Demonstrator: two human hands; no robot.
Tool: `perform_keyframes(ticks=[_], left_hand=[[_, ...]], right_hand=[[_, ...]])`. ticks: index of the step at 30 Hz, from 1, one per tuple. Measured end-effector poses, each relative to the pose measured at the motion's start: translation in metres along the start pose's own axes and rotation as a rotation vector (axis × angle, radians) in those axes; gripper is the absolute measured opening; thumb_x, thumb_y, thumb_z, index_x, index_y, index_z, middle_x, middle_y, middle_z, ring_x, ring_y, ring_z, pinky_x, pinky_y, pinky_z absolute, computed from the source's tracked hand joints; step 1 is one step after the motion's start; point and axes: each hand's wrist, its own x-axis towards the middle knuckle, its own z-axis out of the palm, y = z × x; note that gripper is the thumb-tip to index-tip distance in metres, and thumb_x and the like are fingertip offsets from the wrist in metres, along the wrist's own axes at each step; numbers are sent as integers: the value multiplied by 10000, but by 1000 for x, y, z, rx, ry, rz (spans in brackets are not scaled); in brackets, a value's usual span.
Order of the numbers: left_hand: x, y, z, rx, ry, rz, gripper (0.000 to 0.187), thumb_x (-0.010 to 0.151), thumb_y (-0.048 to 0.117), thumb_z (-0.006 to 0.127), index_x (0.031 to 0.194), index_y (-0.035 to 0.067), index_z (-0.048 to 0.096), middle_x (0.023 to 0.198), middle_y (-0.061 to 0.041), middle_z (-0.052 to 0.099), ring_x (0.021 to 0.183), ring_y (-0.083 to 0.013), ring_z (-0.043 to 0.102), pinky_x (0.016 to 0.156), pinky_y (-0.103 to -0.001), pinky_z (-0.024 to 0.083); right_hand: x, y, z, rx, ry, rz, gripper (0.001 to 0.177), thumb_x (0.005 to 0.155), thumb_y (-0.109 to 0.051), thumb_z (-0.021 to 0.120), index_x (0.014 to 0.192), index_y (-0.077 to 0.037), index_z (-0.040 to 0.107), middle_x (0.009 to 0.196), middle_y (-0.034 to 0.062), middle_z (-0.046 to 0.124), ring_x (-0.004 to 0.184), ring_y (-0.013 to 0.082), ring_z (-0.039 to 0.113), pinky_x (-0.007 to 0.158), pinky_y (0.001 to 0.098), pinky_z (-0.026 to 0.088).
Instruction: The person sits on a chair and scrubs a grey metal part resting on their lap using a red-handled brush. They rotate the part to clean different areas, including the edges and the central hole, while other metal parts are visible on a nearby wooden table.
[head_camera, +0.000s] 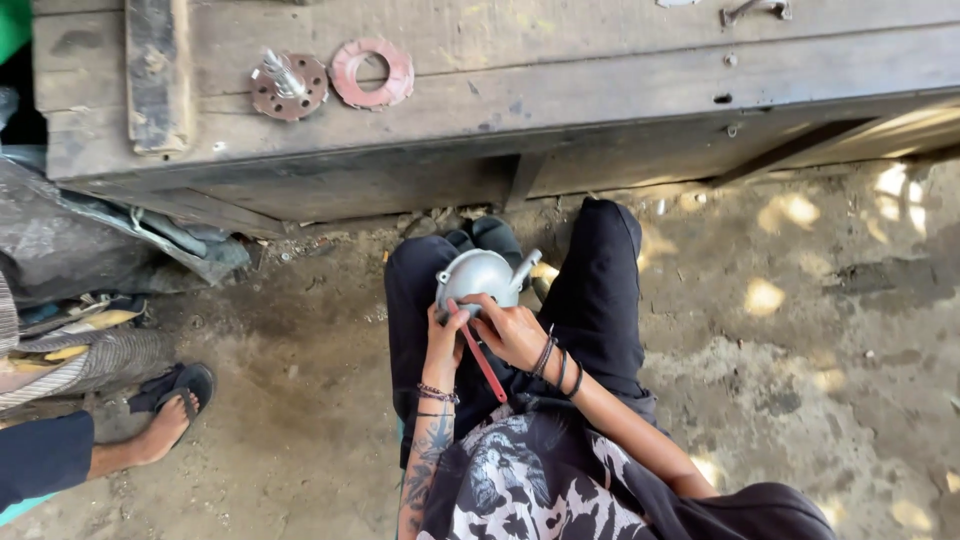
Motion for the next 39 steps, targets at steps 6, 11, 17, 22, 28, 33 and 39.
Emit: perform_keyframes(ticks=[6, 11, 17, 22, 28, 33, 39], left_hand=[[5, -8, -5, -21, 2, -2, 761, 720, 249, 908, 1331, 188, 460, 1334, -140, 362, 1218, -315, 422, 990, -508, 447], [3, -9, -2, -28, 17, -3, 819, 709, 256, 925, 1368, 171, 444, 1386, -182, 331, 1266, -334, 378, 1020, -517, 415], [1, -2, -1, -3, -5, -33, 866, 718, 272, 927, 1413, 148, 426, 1437, -241, 289, 1332, -378, 345, 1045, -549, 383], [3, -7, 0, -31, -11, -3, 831, 712, 251, 935, 1374, 149, 443, 1399, -229, 304, 1282, -351, 350, 1010, -525, 391], [7, -13, -1, -50, -11, 9, 820, 705, 249, 949, 1352, 150, 456, 1384, -235, 315, 1271, -351, 347, 1017, -508, 385], [8, -14, 0, -66, -9, 3, 824, 689, 246, 961, 1340, 152, 466, 1376, -233, 327, 1260, -346, 367, 1007, -505, 399], [11, -17, 0, -88, 0, -4, 822, 670, 213, 968, 1323, 161, 471, 1339, -216, 336, 1226, -335, 388, 980, -496, 423]], right_hand=[[-3, 1, 3, 39, -7, 2, 484, 913, -142, 587, 1376, -243, 490, 575, -15, 614, 536, 310, 667, 549, 424, 568], [-1, 1, 4, 68, 1, -13, 463, 921, -133, 592, 1365, -227, 505, 559, -17, 627, 514, 295, 664, 525, 396, 555], [-2, 0, 2, 68, 4, -2, 444, 927, -143, 591, 1358, -211, 512, 568, -4, 640, 530, 304, 674, 531, 414, 558], [-2, -3, -2, 95, 24, -1, 413, 927, -141, 591, 1328, -209, 520, 566, 11, 622, 531, 314, 666, 542, 411, 555], [-3, 3, -1, 99, 15, -6, 392, 939, -160, 596, 1321, -210, 522, 563, 3, 627, 532, 303, 670, 542, 407, 553], [-4, 6, 2, 105, -11, 18, 425, 931, -156, 600, 1341, -219, 507, 587, 8, 642, 557, 314, 678, 567, 419, 561], [-3, 5, 1, 110, -2, 20, 435, 929, -120, 598, 1346, -205, 506, 591, 8, 655, 547, 309, 674, 566, 407, 562]])
